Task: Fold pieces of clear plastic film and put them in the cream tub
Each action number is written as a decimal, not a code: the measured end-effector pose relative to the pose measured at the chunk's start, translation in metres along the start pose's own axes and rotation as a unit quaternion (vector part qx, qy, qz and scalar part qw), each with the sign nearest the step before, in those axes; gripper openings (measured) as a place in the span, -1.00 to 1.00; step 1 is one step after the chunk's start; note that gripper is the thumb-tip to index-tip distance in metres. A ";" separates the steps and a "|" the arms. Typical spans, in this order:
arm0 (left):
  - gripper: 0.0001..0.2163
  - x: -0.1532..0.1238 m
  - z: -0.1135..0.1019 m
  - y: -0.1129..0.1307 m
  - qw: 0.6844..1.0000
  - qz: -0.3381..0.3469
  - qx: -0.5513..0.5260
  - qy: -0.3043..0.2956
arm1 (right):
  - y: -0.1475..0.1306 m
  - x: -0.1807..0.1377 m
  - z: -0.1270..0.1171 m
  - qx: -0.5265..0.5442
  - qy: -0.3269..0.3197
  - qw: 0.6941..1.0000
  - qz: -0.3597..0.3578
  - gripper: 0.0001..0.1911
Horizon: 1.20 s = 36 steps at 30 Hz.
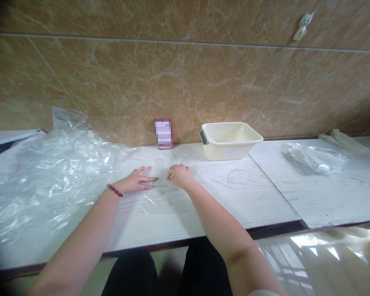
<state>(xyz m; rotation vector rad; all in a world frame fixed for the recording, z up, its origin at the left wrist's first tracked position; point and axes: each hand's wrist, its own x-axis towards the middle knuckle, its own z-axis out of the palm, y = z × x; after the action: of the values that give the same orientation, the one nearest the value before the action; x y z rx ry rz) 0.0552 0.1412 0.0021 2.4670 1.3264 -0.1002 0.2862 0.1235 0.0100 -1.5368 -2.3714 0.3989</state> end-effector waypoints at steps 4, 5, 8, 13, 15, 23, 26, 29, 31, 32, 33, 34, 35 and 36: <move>-0.48 0.000 -0.001 0.001 1.000 0.002 0.008 -0.008 | -0.004 -0.003 0.004 0.005 0.000 1.000 -0.030 -0.78; -0.47 0.000 -0.001 0.001 1.000 0.004 0.009 -0.011 | -0.005 -0.002 0.006 0.009 -0.008 0.999 -0.040 -0.75; -0.46 0.000 0.000 -0.001 1.000 0.000 0.013 -0.013 | -0.004 0.000 0.011 0.016 -0.025 0.999 -0.040 -0.71; -0.40 -0.002 0.000 -0.006 0.999 -0.038 0.018 -0.021 | 0.004 0.002 0.005 0.020 -0.041 0.999 -0.002 -0.69; -0.37 -0.003 -0.001 -0.008 0.999 -0.039 0.019 -0.027 | 0.008 0.002 0.001 0.024 -0.048 0.999 0.006 -0.67; -0.35 -0.004 -0.004 -0.008 0.999 -0.035 0.014 -0.036 | 0.021 0.002 -0.006 0.032 -0.048 0.998 0.035 -0.67; -0.35 -0.005 -0.006 -0.007 0.999 -0.026 0.016 -0.035 | 0.028 0.003 -0.012 0.016 -0.011 1.000 0.010 -0.70; -0.33 -0.006 -0.009 -0.006 1.000 -0.018 0.014 -0.020 | 0.042 0.001 -0.024 -0.012 0.057 0.998 0.022 -0.72; -0.32 -0.006 -0.010 -0.005 1.000 -0.018 0.010 -0.004 | 0.055 -0.002 -0.031 -0.031 0.088 0.992 0.089 -0.69; -0.32 -0.006 -0.010 -0.005 1.000 -0.020 0.009 0.004 | 0.062 -0.003 -0.034 -0.036 0.089 0.987 0.130 -0.68; -0.32 -0.006 -0.010 -0.005 1.000 -0.021 0.007 0.009 | 0.069 -0.005 -0.037 -0.039 0.081 0.982 0.166 -0.66; -0.33 -0.005 -0.009 -0.004 1.000 -0.022 0.006 0.014 | 0.075 -0.007 -0.038 -0.041 0.070 0.976 0.201 -0.65; -0.33 -0.005 -0.009 -0.004 1.000 -0.023 0.005 0.017 | 0.081 -0.008 -0.040 -0.043 0.057 0.971 0.230 -0.64; -0.33 -0.005 -0.009 -0.004 0.999 -0.025 0.005 0.019 | 0.086 -0.010 -0.041 -0.046 0.046 0.965 0.253 -0.64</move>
<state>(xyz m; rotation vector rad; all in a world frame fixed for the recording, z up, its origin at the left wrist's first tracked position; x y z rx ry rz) 0.0484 0.1421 0.0102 2.4559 1.4074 -0.0717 0.3773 0.1514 0.0141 -2.1531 -1.9272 0.3148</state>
